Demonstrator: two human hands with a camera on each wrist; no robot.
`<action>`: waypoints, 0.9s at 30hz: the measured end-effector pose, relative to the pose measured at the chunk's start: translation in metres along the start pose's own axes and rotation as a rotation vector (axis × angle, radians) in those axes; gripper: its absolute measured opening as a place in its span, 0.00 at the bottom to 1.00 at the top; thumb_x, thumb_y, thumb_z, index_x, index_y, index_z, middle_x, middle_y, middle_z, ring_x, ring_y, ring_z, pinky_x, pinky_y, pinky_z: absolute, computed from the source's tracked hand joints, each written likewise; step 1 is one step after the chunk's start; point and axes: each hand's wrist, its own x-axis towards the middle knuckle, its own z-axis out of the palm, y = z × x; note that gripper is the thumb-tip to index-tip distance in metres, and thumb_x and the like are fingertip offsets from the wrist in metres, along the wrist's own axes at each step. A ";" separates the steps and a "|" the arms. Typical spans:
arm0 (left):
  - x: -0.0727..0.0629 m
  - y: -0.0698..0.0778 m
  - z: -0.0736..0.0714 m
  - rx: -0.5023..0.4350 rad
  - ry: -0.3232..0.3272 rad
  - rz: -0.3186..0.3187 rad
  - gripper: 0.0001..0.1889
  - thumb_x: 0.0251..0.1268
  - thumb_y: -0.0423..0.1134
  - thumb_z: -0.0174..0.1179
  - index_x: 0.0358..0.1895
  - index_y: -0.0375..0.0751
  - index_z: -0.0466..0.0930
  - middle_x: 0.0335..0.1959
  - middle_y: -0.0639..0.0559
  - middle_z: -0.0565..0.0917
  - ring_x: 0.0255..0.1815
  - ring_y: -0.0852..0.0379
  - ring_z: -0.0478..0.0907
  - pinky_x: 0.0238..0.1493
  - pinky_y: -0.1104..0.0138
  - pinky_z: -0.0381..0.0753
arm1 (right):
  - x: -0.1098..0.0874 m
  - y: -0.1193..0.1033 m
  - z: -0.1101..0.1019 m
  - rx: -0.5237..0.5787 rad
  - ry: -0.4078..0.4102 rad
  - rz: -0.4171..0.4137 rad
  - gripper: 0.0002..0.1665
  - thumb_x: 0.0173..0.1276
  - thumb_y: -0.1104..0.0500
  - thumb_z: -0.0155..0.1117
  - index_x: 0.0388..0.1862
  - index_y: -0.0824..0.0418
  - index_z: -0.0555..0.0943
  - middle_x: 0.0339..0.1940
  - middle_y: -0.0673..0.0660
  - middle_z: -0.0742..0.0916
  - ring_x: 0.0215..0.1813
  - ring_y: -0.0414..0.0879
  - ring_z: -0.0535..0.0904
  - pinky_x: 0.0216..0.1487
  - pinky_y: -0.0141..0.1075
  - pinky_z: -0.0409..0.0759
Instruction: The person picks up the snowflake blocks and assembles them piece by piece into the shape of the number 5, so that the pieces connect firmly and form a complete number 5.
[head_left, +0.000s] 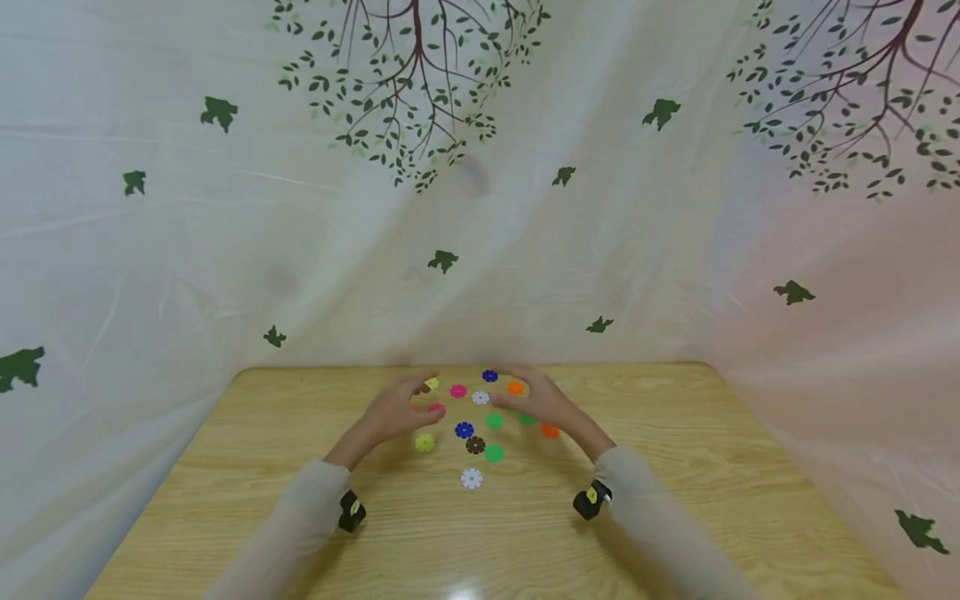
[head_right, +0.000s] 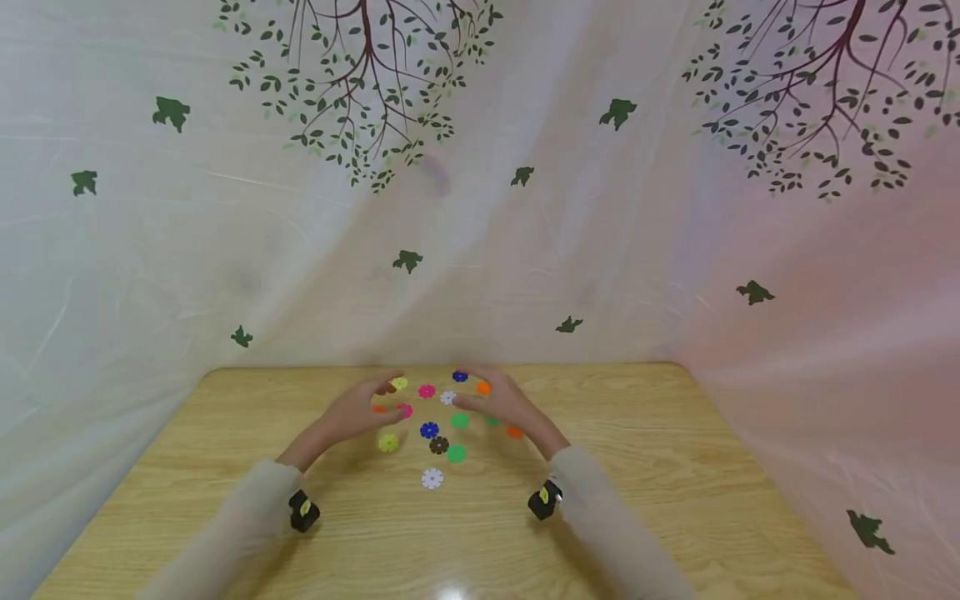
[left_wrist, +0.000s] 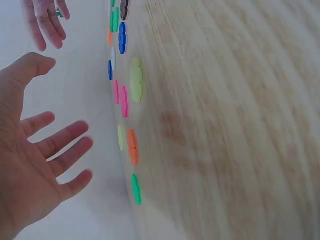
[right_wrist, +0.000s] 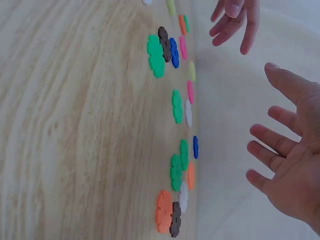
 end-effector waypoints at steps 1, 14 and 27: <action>-0.002 -0.001 -0.001 -0.043 -0.032 -0.002 0.38 0.67 0.50 0.66 0.76 0.40 0.66 0.61 0.36 0.81 0.62 0.38 0.78 0.59 0.43 0.80 | -0.001 0.000 0.000 0.028 -0.018 -0.015 0.38 0.72 0.45 0.67 0.76 0.55 0.70 0.76 0.61 0.74 0.77 0.62 0.67 0.75 0.63 0.64; -0.011 -0.020 0.000 -0.204 -0.226 0.012 0.31 0.54 0.38 0.77 0.62 0.34 0.79 0.49 0.40 0.85 0.48 0.48 0.82 0.51 0.59 0.85 | -0.022 0.001 0.014 0.067 -0.256 -0.053 0.31 0.67 0.56 0.74 0.66 0.67 0.79 0.53 0.64 0.86 0.53 0.53 0.81 0.52 0.35 0.82; -0.010 -0.029 -0.002 -0.240 -0.301 0.009 0.21 0.53 0.30 0.76 0.52 0.34 0.85 0.49 0.43 0.87 0.46 0.54 0.81 0.49 0.65 0.84 | -0.025 0.006 0.029 0.051 -0.282 -0.050 0.24 0.60 0.60 0.78 0.55 0.67 0.85 0.46 0.59 0.88 0.46 0.46 0.81 0.46 0.28 0.80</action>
